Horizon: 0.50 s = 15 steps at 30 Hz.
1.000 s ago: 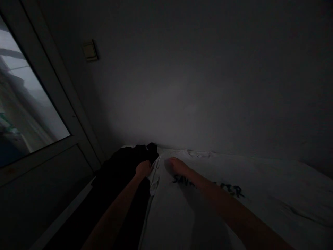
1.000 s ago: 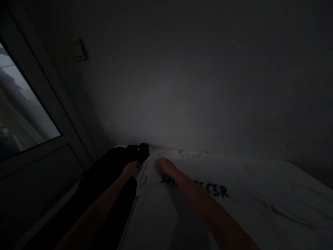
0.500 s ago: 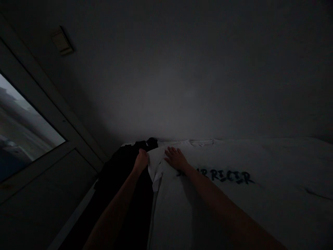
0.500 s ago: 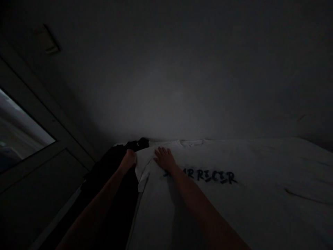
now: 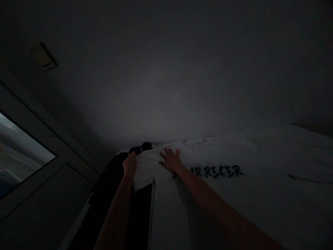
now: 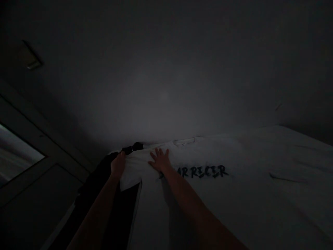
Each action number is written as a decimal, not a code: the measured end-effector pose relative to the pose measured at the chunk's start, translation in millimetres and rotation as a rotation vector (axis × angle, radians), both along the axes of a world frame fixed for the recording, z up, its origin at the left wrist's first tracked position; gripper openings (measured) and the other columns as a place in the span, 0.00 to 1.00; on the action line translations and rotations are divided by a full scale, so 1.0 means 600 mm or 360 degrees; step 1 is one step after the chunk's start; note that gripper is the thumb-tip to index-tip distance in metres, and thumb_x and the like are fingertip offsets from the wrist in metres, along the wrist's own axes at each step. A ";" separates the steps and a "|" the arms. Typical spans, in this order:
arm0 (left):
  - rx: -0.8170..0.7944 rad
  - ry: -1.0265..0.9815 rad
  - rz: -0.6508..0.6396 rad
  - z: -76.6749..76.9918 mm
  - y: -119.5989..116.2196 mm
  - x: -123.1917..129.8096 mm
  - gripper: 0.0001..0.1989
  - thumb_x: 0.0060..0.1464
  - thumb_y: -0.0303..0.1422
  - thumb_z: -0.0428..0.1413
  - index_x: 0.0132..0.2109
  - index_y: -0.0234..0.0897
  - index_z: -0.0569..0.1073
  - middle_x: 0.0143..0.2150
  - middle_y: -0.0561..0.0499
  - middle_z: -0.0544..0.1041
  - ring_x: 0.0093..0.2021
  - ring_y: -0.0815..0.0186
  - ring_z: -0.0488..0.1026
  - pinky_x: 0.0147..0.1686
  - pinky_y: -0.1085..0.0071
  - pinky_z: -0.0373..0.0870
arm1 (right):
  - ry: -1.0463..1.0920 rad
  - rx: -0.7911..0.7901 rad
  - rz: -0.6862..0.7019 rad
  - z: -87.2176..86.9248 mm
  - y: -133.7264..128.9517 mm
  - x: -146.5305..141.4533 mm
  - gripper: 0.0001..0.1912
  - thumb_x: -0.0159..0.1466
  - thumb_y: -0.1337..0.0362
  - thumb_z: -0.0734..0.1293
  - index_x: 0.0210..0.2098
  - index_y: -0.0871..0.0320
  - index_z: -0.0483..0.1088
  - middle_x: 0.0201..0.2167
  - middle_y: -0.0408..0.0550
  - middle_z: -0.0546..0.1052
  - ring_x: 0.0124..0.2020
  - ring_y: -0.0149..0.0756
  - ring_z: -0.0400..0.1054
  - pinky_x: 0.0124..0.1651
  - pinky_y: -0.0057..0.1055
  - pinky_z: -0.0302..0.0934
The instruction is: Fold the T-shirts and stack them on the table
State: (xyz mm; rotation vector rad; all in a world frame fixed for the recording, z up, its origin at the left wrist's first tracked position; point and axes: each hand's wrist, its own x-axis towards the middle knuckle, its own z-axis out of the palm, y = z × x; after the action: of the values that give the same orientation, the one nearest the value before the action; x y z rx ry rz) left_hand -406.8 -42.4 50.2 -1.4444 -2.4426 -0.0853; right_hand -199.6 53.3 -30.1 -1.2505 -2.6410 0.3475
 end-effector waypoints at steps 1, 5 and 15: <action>0.0021 0.0038 0.0000 0.002 0.003 0.014 0.18 0.63 0.23 0.40 0.52 0.29 0.71 0.48 0.35 0.75 0.47 0.55 0.74 0.43 0.63 0.71 | 0.0013 -0.0005 0.0000 0.002 -0.001 0.000 0.36 0.69 0.39 0.49 0.70 0.48 0.50 0.73 0.57 0.45 0.72 0.57 0.36 0.64 0.71 0.23; 0.0189 0.0275 -0.0353 0.001 0.042 0.100 0.20 0.62 0.25 0.40 0.53 0.29 0.72 0.52 0.33 0.74 0.53 0.48 0.70 0.51 0.51 0.66 | 0.0026 -0.0016 0.0053 0.011 -0.002 -0.003 0.37 0.68 0.39 0.51 0.70 0.51 0.51 0.72 0.58 0.46 0.72 0.59 0.39 0.64 0.72 0.29; -0.0098 0.0273 -0.1252 -0.154 0.117 0.179 0.21 0.49 0.29 0.50 0.47 0.53 0.78 0.61 0.54 0.73 0.65 0.50 0.63 0.57 0.50 0.63 | -0.0148 0.0322 -0.0092 0.010 0.064 0.351 0.25 0.71 0.51 0.57 0.65 0.47 0.60 0.71 0.47 0.54 0.71 0.40 0.46 0.68 0.47 0.43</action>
State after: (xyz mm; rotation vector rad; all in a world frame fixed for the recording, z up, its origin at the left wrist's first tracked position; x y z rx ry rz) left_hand -299.2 27.6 -42.5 -2.2423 -1.6304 -0.0496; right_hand 10.7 91.5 -23.8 -1.3016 -2.6304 0.0119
